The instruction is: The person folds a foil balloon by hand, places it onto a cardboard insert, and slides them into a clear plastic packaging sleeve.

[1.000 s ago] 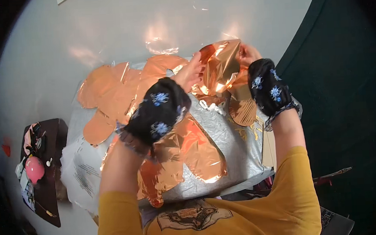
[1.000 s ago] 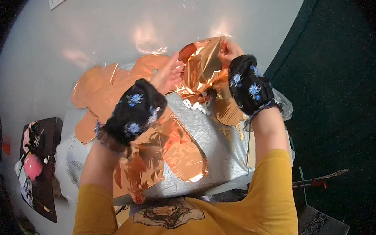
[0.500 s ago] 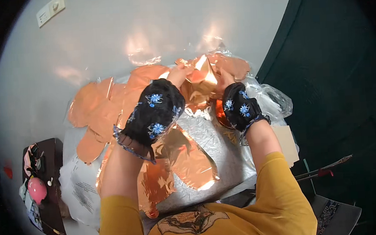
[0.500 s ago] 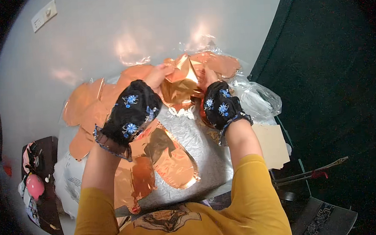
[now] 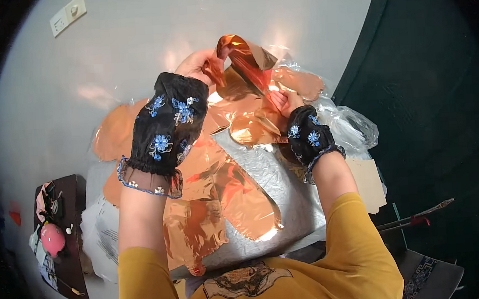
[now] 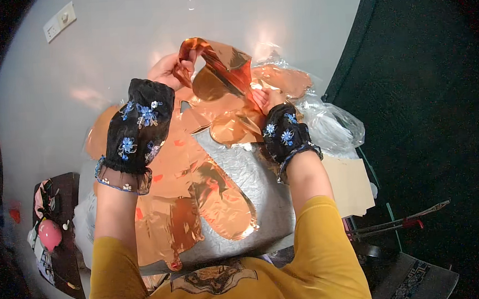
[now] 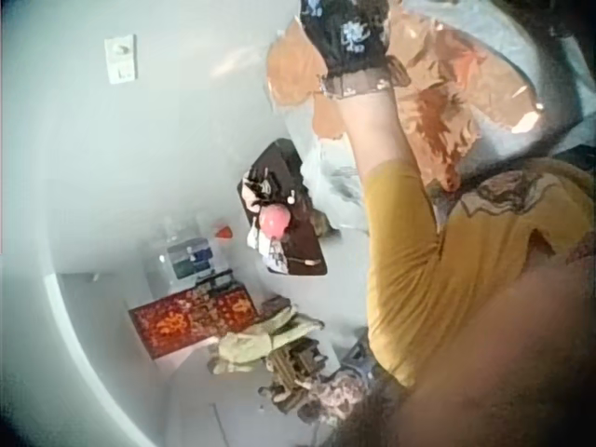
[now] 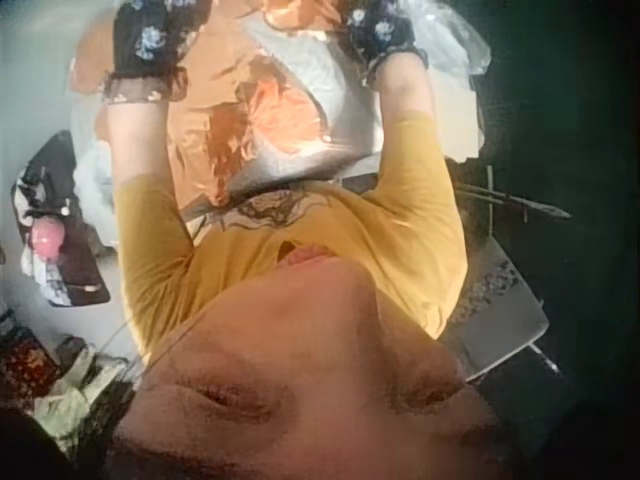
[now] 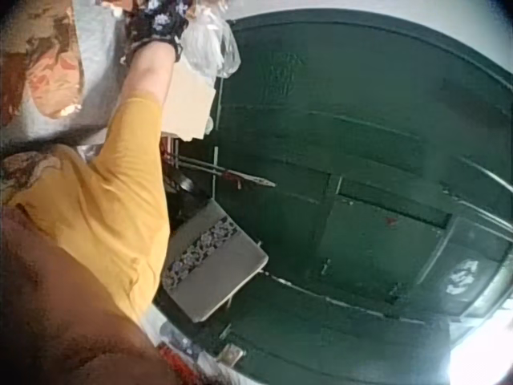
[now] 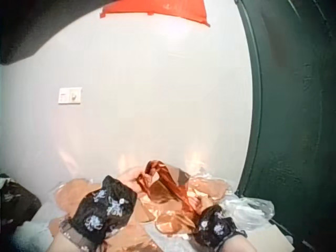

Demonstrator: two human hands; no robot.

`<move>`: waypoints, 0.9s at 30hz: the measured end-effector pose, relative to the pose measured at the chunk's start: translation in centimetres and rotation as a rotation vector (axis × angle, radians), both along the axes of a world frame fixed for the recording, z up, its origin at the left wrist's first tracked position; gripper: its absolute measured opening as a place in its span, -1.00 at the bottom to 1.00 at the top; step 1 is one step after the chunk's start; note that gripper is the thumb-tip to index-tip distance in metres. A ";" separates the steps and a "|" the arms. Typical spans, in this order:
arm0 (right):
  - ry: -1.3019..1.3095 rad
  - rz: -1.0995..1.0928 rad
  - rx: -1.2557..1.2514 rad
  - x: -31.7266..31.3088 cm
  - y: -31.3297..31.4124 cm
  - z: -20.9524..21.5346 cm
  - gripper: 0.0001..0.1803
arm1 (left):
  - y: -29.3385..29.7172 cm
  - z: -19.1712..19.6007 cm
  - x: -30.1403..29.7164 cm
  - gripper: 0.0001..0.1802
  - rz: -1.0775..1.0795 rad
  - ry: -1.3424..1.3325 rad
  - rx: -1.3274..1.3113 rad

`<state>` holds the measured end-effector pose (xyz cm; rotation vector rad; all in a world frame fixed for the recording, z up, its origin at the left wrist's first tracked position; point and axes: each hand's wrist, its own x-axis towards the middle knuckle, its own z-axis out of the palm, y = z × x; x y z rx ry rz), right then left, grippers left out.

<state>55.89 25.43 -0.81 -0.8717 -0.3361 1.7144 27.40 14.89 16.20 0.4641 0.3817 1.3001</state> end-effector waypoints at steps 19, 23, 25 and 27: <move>-0.079 0.107 0.330 0.8 0.9 -1.1 -0.78 | -14.9 8.1 -4.7 -0.48 0.077 0.910 0.328; -0.256 0.318 0.369 -0.1 -4.4 2.0 -0.63 | -24.1 4.3 -3.7 -0.42 0.242 1.039 0.137; -0.308 0.725 0.341 -2.7 -9.5 5.1 -0.45 | -27.7 1.0 -5.7 -0.42 0.128 1.110 0.003; -0.214 1.040 0.221 -6.5 -15.6 6.3 -0.27 | -29.7 -2.6 -4.7 -0.44 0.224 0.910 -0.068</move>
